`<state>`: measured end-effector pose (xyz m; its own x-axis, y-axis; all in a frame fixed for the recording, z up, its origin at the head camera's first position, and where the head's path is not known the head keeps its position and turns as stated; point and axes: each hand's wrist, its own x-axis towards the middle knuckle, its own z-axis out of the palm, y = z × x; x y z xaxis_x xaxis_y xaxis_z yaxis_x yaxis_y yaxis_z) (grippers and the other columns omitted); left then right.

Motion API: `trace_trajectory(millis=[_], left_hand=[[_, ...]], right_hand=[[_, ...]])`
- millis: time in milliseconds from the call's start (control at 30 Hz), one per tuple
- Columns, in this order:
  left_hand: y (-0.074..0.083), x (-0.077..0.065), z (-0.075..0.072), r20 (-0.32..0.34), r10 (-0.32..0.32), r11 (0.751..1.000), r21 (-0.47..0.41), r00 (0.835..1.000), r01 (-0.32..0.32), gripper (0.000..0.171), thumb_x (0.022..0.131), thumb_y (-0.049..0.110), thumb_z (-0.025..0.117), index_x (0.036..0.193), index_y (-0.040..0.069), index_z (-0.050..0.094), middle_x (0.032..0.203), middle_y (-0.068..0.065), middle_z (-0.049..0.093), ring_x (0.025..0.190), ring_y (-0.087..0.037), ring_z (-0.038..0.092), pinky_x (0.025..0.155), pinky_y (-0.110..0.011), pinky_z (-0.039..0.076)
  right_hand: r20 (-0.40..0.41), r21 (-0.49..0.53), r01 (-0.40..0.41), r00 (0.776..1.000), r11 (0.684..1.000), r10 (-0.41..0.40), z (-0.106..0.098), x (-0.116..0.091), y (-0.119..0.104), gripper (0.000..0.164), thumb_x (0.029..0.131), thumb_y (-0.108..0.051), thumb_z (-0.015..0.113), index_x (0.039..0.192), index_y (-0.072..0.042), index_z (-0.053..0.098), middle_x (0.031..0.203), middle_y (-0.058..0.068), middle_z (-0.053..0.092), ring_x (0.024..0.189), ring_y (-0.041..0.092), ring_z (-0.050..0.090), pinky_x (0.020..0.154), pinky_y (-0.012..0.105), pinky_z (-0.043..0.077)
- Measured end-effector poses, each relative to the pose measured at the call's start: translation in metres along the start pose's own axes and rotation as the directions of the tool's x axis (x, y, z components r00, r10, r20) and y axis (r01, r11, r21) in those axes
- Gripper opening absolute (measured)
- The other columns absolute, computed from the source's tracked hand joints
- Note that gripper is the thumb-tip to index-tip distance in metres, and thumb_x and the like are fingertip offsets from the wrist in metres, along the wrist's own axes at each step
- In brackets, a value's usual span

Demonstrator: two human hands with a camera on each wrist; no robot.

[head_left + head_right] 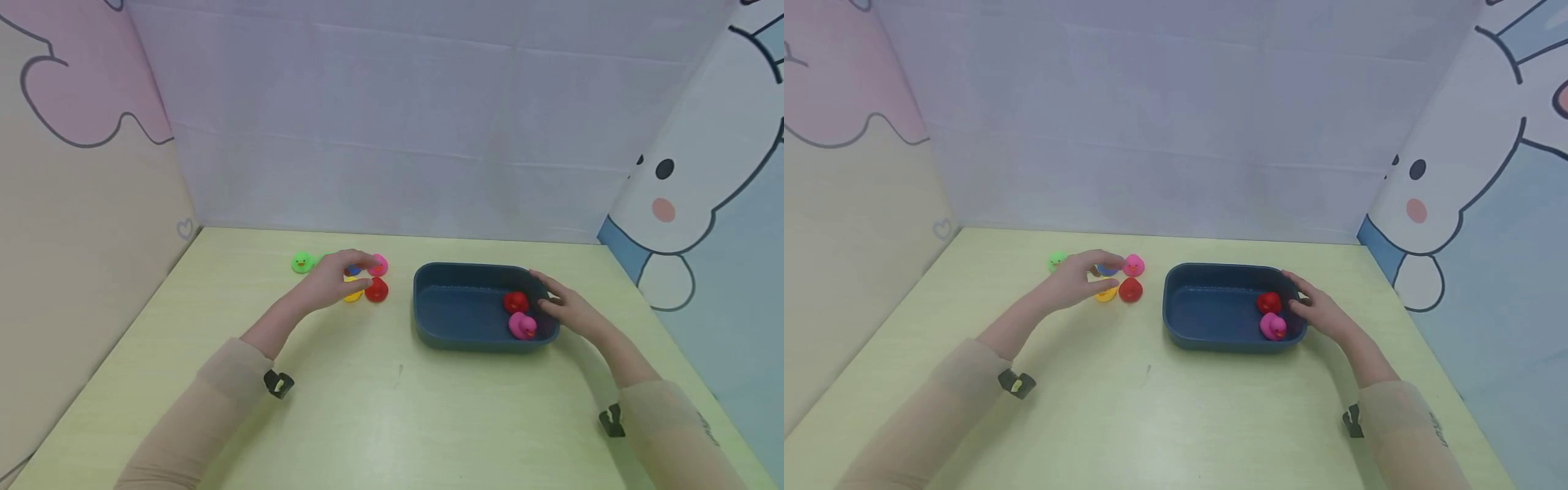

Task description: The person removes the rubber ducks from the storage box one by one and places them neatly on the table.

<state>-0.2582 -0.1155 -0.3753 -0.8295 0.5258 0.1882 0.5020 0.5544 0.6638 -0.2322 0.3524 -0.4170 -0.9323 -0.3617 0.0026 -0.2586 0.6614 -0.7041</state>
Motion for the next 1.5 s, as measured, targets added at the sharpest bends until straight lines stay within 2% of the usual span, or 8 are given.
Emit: trace_trajectory(millis=[333, 533, 633, 900, 1200, 1267, 1367, 1500], left_hand=[[0.031, 0.005, 0.022, -0.1, 0.074, 0.997, -0.025, 0.992, -0.077, 0.036, 0.088, 0.018, 0.066, 0.123, 0.016, 0.061, 0.118, -0.001, 0.063, 0.104, -0.018, 0.057, 0.085, -0.036, 0.05], [0.047, 0.01, 0.04, -0.181, 0.111, 0.991, -0.052, 0.977, -0.122, 0.034, 0.087, 0.015, 0.067, 0.121, 0.015, 0.063, 0.117, 0.001, 0.063, 0.103, -0.02, 0.057, 0.08, -0.032, 0.049], [0.053, 0.014, 0.049, -0.198, 0.121, 0.989, -0.063, 0.973, -0.136, 0.034, 0.087, 0.016, 0.068, 0.12, 0.015, 0.063, 0.116, 0.002, 0.063, 0.102, -0.019, 0.057, 0.078, -0.031, 0.049], [0.07, 0.026, 0.072, -0.177, 0.121, 0.979, -0.139, 0.977, -0.147, 0.035, 0.087, 0.017, 0.068, 0.122, 0.016, 0.062, 0.117, 0.001, 0.061, 0.103, -0.017, 0.056, 0.082, -0.037, 0.051], [0.083, 0.041, 0.098, -0.135, 0.131, 0.969, -0.194, 0.982, -0.156, 0.036, 0.088, 0.02, 0.067, 0.124, 0.016, 0.061, 0.119, 0.002, 0.061, 0.103, -0.014, 0.055, 0.085, -0.033, 0.051], [0.086, 0.043, 0.102, -0.12, 0.141, 0.961, -0.22, 0.983, -0.165, 0.037, 0.088, 0.02, 0.067, 0.124, 0.016, 0.06, 0.12, 0.001, 0.061, 0.103, -0.013, 0.054, 0.085, -0.033, 0.05], [0.09, 0.047, 0.108, -0.106, 0.156, 0.957, -0.229, 0.982, -0.176, 0.038, 0.088, 0.022, 0.067, 0.125, 0.019, 0.06, 0.12, 0.002, 0.061, 0.103, -0.008, 0.053, 0.083, -0.026, 0.049], [0.096, 0.053, 0.115, -0.084, 0.172, 0.954, -0.234, 0.981, -0.188, 0.039, 0.088, 0.023, 0.067, 0.126, 0.02, 0.059, 0.12, 0.003, 0.061, 0.104, -0.007, 0.053, 0.085, -0.026, 0.049]], right_hand=[[0.002, 0.006, -0.012, 1.0, 1.0, 0.012, 0.0, 0.0, 0.002, 0.061, 0.097, -0.009, 0.048, 0.15, -0.004, 0.018, 0.151, 0.029, 0.017, 0.13, 0.059, 0.022, 0.099, 0.064, 0.03], [0.004, 0.013, -0.007, 1.0, 1.0, 0.007, 0.0, -0.001, 0.003, 0.061, 0.097, -0.008, 0.048, 0.15, -0.004, 0.018, 0.151, 0.029, 0.017, 0.131, 0.059, 0.02, 0.1, 0.065, 0.028], [0.003, 0.016, -0.003, 1.0, 1.0, 0.003, 0.0, -0.001, 0.003, 0.06, 0.097, -0.008, 0.048, 0.149, -0.003, 0.018, 0.151, 0.029, 0.016, 0.131, 0.059, 0.021, 0.1, 0.065, 0.028], [0.011, 0.016, -0.024, 1.0, 1.0, 0.023, -0.001, -0.001, 0.0, 0.061, 0.097, -0.009, 0.047, 0.15, -0.004, 0.017, 0.152, 0.029, 0.015, 0.13, 0.06, 0.02, 0.099, 0.064, 0.029], [0.011, 0.031, -0.028, 1.0, 0.999, 0.027, 0.0, 0.0, -0.002, 0.06, 0.098, -0.01, 0.047, 0.149, -0.003, 0.018, 0.151, 0.03, 0.015, 0.13, 0.06, 0.02, 0.099, 0.064, 0.029], [0.01, 0.029, -0.031, 0.999, 0.999, 0.03, 0.0, 0.0, -0.002, 0.06, 0.098, -0.01, 0.048, 0.15, -0.004, 0.018, 0.151, 0.03, 0.016, 0.13, 0.06, 0.02, 0.099, 0.063, 0.03], [0.011, 0.033, -0.039, 0.999, 0.999, 0.039, 0.0, 0.0, -0.001, 0.061, 0.098, -0.011, 0.048, 0.15, -0.006, 0.018, 0.152, 0.029, 0.016, 0.13, 0.06, 0.021, 0.099, 0.063, 0.031], [0.016, 0.033, -0.048, 0.999, 0.998, 0.047, -0.001, 0.0, -0.001, 0.062, 0.098, -0.014, 0.049, 0.151, -0.007, 0.017, 0.151, 0.029, 0.016, 0.13, 0.06, 0.022, 0.097, 0.062, 0.033]])
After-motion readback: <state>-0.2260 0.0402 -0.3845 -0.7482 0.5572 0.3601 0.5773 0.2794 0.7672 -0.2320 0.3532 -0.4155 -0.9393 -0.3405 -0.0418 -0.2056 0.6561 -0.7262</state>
